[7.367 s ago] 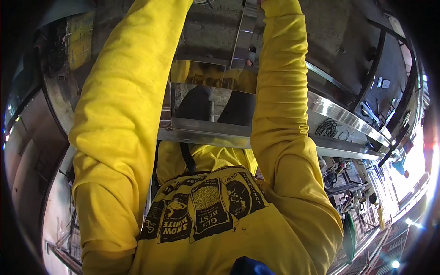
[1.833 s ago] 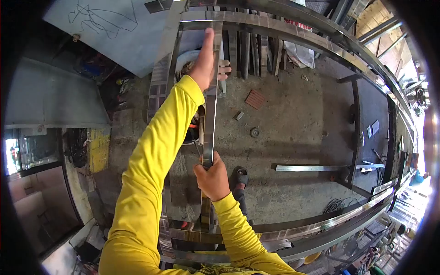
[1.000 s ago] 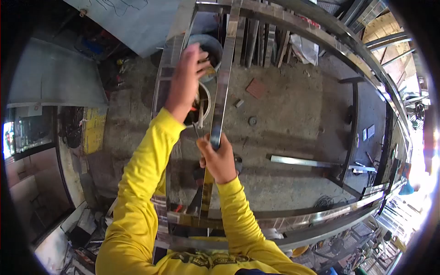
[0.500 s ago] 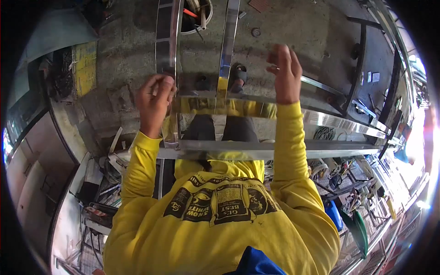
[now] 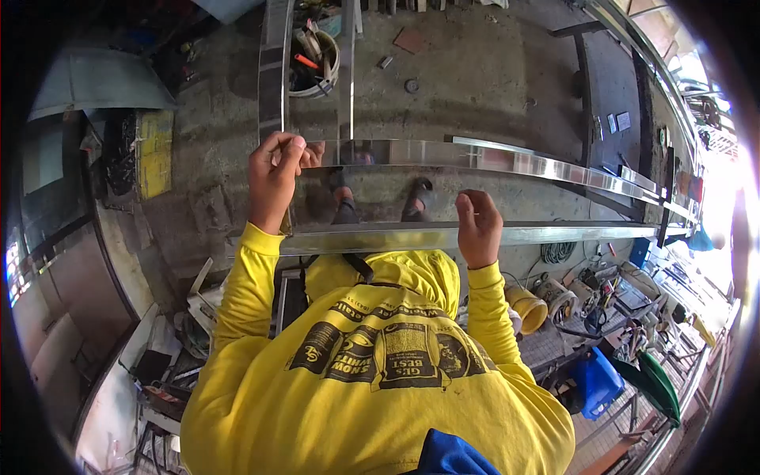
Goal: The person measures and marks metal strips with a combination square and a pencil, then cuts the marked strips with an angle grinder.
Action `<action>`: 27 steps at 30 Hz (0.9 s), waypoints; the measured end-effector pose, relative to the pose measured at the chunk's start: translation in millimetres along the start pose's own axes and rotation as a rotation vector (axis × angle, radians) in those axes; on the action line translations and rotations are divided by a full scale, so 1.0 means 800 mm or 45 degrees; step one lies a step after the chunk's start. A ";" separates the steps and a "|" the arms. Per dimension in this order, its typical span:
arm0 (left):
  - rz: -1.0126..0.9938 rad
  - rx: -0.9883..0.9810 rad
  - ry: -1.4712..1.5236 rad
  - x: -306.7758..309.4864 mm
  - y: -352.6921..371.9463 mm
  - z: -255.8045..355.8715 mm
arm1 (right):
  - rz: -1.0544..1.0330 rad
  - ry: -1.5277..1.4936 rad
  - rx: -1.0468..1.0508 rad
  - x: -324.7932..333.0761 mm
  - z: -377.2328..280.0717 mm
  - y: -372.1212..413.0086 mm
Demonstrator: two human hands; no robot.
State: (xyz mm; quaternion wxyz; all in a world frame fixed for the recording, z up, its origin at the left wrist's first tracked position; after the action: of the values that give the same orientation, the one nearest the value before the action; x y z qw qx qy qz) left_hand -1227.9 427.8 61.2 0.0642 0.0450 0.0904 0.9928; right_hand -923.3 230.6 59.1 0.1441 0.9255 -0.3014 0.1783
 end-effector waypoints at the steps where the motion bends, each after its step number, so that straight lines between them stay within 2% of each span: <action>1: 0.029 0.003 -0.030 -0.008 0.010 0.004 | -0.026 0.006 0.006 0.008 -0.001 -0.001; 2: 0.055 0.007 -0.058 -0.019 0.022 0.007 | -0.018 -0.025 -0.025 0.017 -0.010 -0.003; 5: 0.066 -0.022 -0.160 -0.077 0.063 0.009 | -0.039 0.076 0.133 0.063 0.008 -0.009; 7: -0.039 -0.114 -0.207 -0.136 0.097 0.000 | -0.068 -0.016 0.067 0.103 0.039 -0.002; 8: -0.105 -0.103 -0.235 -0.172 0.116 -0.007 | -0.059 -0.060 0.084 0.129 0.065 0.001; 9: -0.208 -0.023 -0.194 -0.214 0.137 -0.009 | -0.063 -0.068 -0.034 0.156 0.090 0.007; 10: -0.265 -0.082 -0.293 -0.264 0.157 -0.008 | -0.020 -0.018 -0.025 0.185 0.108 0.010; 11: -0.339 -0.288 -0.511 -0.304 0.173 -0.026 | -0.016 -0.013 -0.008 0.215 0.137 0.014; 15: -0.678 -0.241 -0.346 -0.495 0.256 -0.018 | 0.126 -0.103 -0.131 0.336 0.177 0.005; 20: -1.099 -0.373 -0.386 -0.685 0.309 0.007 | 0.461 -0.130 -0.010 0.492 0.195 -0.017; 25: -1.259 -0.449 -0.330 -0.849 0.323 0.003 | 0.772 -0.132 -0.088 0.612 0.261 -0.016; 27: -1.321 -0.424 -0.304 -0.914 0.329 0.003 | 0.814 -0.126 -0.168 0.656 0.294 -0.016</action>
State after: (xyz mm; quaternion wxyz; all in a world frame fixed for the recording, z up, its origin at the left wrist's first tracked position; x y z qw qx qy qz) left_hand -536.9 72.6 55.7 0.5604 0.0961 -0.0655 0.8200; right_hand -462.4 -113.0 65.4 0.1257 0.7803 -0.5942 0.1493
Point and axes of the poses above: each hand's wrist, its own y-axis away from the middle knuckle, its own x-axis out of the back of the hand, z = x × y, the point moved 3 cm from there along -y, towards the middle knuckle, and after that the axes turned 6 degrees about z, right-handed, at the moved point
